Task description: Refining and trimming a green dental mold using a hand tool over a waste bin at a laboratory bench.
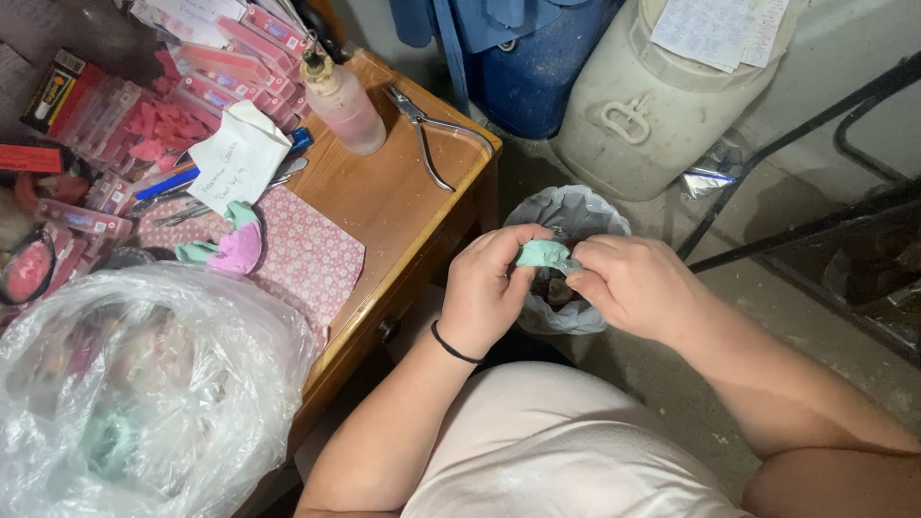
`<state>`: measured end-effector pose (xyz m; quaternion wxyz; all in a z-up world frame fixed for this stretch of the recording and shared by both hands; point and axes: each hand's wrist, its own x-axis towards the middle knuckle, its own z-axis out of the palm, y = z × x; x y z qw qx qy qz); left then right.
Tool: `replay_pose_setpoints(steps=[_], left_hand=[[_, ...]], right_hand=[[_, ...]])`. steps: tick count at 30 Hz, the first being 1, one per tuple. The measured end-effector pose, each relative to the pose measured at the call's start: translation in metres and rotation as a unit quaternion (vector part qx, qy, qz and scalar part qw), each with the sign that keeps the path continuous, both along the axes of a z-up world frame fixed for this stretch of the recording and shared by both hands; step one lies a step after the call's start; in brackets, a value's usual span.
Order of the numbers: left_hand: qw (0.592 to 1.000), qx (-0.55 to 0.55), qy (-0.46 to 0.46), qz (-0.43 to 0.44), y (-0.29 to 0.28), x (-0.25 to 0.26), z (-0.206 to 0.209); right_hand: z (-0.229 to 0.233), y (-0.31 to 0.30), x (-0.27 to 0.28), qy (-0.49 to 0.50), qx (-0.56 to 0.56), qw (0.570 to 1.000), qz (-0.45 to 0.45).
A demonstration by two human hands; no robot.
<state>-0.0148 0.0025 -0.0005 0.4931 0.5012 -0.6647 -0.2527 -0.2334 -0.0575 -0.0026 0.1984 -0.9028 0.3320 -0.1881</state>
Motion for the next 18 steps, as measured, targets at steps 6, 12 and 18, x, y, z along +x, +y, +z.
replay_pose_setpoints(steps=[6, 12, 18], left_hand=[[1.000, 0.012, -0.016, 0.004, 0.001, 0.000, -0.005], [0.996, -0.014, -0.088, 0.010, -0.001, 0.001, 0.005], [0.998, 0.021, -0.060, -0.016, -0.004, 0.006, 0.001]], right_hand=[[-0.002, 0.001, 0.003, 0.032, 0.034, 0.999, -0.004], [-0.006, 0.001, 0.003, 0.062, -0.013, 0.998, -0.024], [-0.009, 0.002, 0.005, 0.059, -0.025, 0.997, -0.035]])
